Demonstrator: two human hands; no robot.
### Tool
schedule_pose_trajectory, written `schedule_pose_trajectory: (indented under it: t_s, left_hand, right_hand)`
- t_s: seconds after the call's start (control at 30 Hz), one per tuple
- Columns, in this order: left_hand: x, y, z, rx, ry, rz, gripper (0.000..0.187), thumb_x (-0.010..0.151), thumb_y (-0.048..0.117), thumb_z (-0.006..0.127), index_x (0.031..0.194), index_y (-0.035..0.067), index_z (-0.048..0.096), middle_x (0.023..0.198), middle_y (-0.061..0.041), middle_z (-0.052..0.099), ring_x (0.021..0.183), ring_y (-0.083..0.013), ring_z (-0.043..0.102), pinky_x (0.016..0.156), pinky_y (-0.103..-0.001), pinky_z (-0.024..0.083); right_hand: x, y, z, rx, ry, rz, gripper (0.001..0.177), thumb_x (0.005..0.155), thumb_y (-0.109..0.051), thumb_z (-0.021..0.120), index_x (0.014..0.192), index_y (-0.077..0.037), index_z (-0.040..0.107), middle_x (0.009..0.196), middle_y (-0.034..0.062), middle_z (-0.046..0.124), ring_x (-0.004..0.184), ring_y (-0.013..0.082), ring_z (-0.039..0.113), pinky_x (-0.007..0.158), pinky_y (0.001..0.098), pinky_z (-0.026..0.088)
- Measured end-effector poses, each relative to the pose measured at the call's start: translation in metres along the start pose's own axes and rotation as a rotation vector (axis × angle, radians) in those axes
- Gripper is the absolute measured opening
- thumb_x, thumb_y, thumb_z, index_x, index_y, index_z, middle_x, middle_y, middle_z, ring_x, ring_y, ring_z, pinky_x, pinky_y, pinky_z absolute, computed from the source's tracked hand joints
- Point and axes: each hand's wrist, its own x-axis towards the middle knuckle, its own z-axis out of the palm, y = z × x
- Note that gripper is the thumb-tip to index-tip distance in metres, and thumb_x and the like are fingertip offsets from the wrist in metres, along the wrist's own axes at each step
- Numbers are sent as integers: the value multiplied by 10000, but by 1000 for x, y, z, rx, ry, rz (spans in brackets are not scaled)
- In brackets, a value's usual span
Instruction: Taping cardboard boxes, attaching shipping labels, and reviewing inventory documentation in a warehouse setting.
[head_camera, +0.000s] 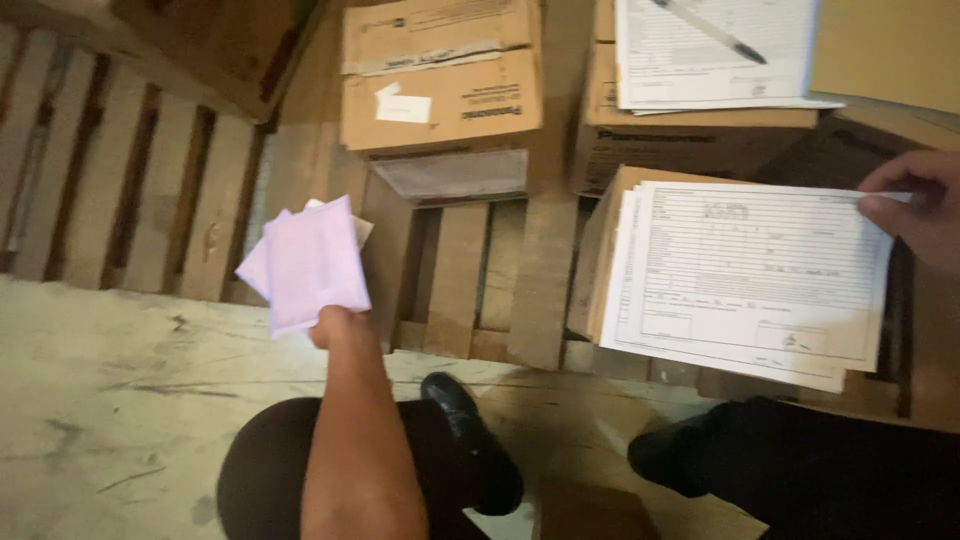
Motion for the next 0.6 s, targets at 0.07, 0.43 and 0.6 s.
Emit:
schedule_pose_trajectory:
  t_s: [0.07,0.43,0.6]
  left_hand:
    - [63,-11,7,-231,-144,-288,622,958,501,433,1392,110,645,1421,-66,665,1282,-322,618,1058,-431,513]
    - [-163,42,5,377,-279,-112,482,756,116,557,1232,135,629,1189,1,673,1075,-253,629,975,-506,457]
    - [-307,62,-20,315,-543,160,338,812,61,541,751,222,250,646,51,197,530,-116,158,493,-321,115]
  right_hand:
    - [-5,-26,-8,12,-46,-27,58,1068,-71,711,1068,-21,684,930,80,659,755,133,529,677,261,369]
    - [-11,-211,-28,-355,-92,331,120,954,-173,791,1046,-99,778,969,92,780,881,225,712,766,385,526]
    - [-14,-238,-28,-339,-92,396,101,975,-182,738,1042,-109,761,1065,97,767,1011,279,688,809,464,519]
